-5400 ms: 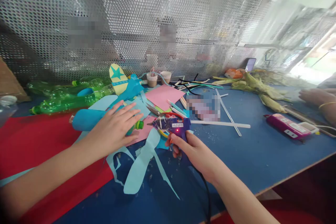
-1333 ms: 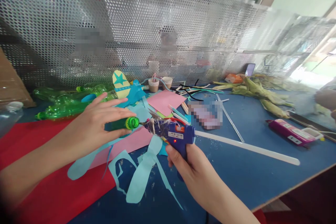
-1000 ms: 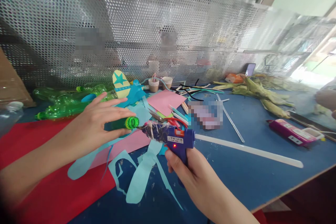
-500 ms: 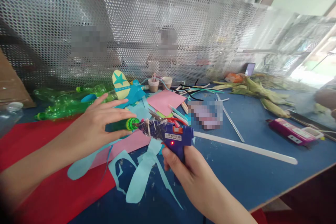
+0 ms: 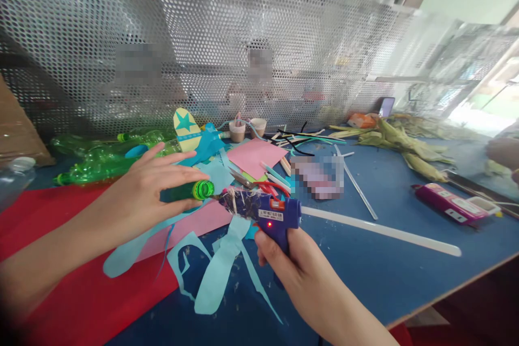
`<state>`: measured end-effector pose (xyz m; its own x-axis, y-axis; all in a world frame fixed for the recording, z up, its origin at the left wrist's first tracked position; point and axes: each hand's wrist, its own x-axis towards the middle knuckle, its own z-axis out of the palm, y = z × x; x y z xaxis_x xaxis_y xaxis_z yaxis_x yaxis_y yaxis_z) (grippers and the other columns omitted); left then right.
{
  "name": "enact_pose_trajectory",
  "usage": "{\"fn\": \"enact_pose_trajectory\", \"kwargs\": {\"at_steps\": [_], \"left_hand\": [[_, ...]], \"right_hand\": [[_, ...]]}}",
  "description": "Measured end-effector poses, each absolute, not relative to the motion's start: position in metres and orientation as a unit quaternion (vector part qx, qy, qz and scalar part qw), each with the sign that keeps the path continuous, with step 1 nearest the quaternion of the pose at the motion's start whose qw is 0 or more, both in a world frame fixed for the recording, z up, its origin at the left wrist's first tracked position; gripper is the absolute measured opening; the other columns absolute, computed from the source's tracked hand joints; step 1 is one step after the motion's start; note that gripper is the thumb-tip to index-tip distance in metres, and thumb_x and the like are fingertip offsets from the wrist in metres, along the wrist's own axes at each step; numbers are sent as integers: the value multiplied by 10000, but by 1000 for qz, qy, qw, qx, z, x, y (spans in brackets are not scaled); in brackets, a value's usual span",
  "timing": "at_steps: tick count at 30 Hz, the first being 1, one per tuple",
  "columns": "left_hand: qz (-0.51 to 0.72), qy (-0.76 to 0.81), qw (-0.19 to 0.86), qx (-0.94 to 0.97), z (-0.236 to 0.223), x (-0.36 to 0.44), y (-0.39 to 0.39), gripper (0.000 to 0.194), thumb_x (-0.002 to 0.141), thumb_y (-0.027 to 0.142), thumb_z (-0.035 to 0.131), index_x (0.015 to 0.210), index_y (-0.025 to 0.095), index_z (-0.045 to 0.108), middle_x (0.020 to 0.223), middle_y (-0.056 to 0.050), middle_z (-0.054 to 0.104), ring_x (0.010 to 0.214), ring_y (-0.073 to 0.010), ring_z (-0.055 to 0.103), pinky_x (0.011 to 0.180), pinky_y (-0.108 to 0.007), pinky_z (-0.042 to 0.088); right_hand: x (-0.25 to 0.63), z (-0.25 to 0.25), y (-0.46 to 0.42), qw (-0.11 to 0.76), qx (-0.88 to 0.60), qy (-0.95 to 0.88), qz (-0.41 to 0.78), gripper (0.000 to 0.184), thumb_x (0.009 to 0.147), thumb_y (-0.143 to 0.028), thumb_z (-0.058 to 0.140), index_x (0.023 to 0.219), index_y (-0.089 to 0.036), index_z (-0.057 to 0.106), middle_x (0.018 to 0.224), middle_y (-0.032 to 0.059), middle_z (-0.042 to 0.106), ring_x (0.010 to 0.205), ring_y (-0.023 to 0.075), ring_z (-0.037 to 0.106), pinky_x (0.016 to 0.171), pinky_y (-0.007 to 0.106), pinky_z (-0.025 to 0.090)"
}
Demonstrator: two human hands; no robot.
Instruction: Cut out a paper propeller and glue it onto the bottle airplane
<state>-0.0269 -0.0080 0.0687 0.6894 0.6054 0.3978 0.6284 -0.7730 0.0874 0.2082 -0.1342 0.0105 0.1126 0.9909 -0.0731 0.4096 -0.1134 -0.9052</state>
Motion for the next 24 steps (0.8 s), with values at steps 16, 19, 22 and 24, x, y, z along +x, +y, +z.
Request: {"fn": "enact_pose_trajectory", "kwargs": {"at_steps": [16,19,22,24], "left_hand": [[-195,-349,7,-916,71,-23,-12,251,773,259,780,1019,259,734,1118,-23,756,1286,-335,534,1148,-678,135],[-194,-353,2,-915,71,-22,-13,244,781,274,775,1020,275,729,1121,-1,755,1296,-320,525,1156,-662,130],[-188,-353,5,-916,71,-22,-13,235,789,275,771,1019,279,725,1127,20,752,1304,-303,517,1164,-637,130],[-186,-353,9,-917,71,-23,-13,223,796,283,767,1016,275,725,1119,25,754,1300,-296,521,1167,-625,129]], "right_hand": [[212,13,-126,384,-646,-586,303,548,885,-686,428,690,-213,624,643,4,558,576,162,472,524,274,397],[212,13,-125,377,-654,-593,279,538,882,-673,437,673,-211,615,602,-8,529,539,154,444,498,271,380],[212,14,-128,384,-651,-599,263,504,887,-638,460,666,-211,611,590,-10,538,524,151,444,490,271,378],[213,16,-130,394,-651,-598,252,466,892,-595,478,660,-213,611,590,-13,540,526,149,447,496,268,385]]}}
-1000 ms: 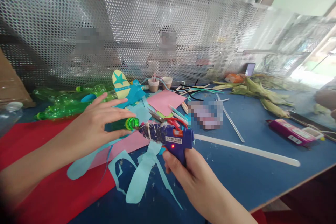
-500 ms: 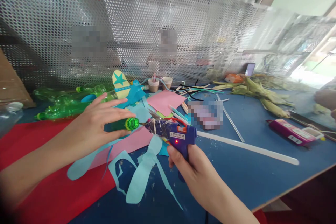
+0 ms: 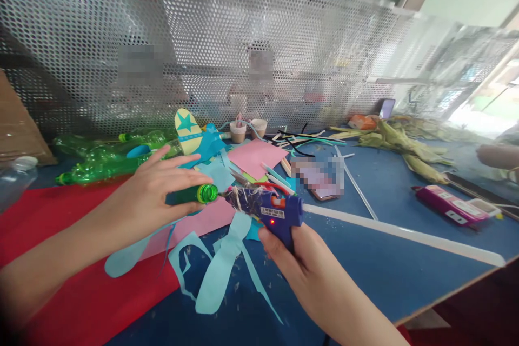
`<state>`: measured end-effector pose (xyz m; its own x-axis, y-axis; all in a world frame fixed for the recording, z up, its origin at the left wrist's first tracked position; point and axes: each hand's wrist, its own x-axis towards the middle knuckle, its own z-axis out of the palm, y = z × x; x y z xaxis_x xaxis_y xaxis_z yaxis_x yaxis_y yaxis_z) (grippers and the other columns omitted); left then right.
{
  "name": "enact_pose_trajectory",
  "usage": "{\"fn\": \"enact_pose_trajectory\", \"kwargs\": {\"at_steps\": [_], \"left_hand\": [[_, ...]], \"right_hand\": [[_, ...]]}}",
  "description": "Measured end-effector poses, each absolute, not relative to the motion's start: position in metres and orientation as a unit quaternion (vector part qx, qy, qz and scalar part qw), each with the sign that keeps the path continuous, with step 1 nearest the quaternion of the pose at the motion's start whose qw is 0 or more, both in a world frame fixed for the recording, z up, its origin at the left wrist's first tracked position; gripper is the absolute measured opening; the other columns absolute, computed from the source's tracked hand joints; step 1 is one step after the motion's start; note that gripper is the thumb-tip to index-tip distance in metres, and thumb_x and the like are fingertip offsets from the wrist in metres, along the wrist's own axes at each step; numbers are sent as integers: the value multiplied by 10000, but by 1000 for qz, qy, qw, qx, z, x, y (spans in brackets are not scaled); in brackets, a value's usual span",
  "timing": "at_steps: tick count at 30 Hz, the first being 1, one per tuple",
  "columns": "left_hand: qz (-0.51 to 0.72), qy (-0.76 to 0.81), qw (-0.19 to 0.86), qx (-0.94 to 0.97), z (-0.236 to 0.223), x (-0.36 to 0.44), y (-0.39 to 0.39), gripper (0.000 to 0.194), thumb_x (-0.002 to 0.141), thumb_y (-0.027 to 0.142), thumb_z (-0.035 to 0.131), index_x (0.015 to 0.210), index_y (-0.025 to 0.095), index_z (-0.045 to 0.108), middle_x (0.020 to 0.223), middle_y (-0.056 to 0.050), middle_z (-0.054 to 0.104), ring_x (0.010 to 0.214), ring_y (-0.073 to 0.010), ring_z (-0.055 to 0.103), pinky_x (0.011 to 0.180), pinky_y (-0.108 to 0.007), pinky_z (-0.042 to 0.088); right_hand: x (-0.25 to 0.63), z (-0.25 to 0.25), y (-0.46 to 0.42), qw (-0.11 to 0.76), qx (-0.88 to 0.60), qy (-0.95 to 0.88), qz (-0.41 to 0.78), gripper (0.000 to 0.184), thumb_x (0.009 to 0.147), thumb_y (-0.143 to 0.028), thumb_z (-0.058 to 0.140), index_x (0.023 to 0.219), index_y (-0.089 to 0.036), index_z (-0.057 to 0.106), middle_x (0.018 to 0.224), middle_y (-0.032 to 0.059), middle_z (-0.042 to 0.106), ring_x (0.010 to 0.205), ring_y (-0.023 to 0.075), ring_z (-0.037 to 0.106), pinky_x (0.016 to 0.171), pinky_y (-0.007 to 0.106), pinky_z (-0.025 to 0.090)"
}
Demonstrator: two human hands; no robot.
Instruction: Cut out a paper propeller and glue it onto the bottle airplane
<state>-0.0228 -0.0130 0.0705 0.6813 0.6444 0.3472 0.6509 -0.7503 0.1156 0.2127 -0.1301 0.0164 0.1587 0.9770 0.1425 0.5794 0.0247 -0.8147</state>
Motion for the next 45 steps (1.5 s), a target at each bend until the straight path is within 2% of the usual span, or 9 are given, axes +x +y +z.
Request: {"fn": "enact_pose_trajectory", "kwargs": {"at_steps": [11,20,29,37,41,45], "left_hand": [[-192,-350,8,-917,72,-23,-13,206,805,307,749,1007,275,730,1115,8,757,1293,-307,527,1163,-624,130],[-185,-355,7,-916,72,-23,-13,202,805,291,733,1007,299,725,1133,19,751,1302,-296,516,1173,-602,114],[-183,-350,-3,-919,71,-23,-13,195,802,292,746,995,277,722,1128,3,752,1312,-318,506,1160,-637,120],[-187,-339,3,-922,69,-24,-12,209,802,277,758,1007,264,720,1126,-4,753,1297,-321,520,1152,-650,126],[-188,-325,3,-927,64,-25,-10,216,802,282,760,1015,269,719,1101,7,758,1286,-311,532,1162,-627,126],[-187,-323,3,-928,59,-24,-9,192,819,279,734,1011,269,727,1096,-8,757,1287,-312,533,1171,-612,110]], "right_hand": [[213,16,-126,389,-638,-616,250,465,919,-585,445,684,-215,598,579,-23,480,511,144,402,481,270,380],[211,17,-133,379,-663,-583,279,443,879,-590,484,676,-216,606,576,-25,493,516,148,421,478,266,390],[205,18,-136,422,-641,-562,309,404,867,-571,535,688,-220,625,658,0,610,578,157,520,519,249,470],[205,15,-130,415,-641,-557,326,474,871,-638,495,721,-211,634,690,9,596,623,167,537,552,267,474],[211,20,-123,420,-636,-556,332,464,899,-599,484,700,-207,634,653,0,572,590,154,510,527,263,425],[241,15,-117,438,-630,-508,391,411,825,-592,629,775,-190,697,708,32,664,685,180,595,616,267,474]]}}
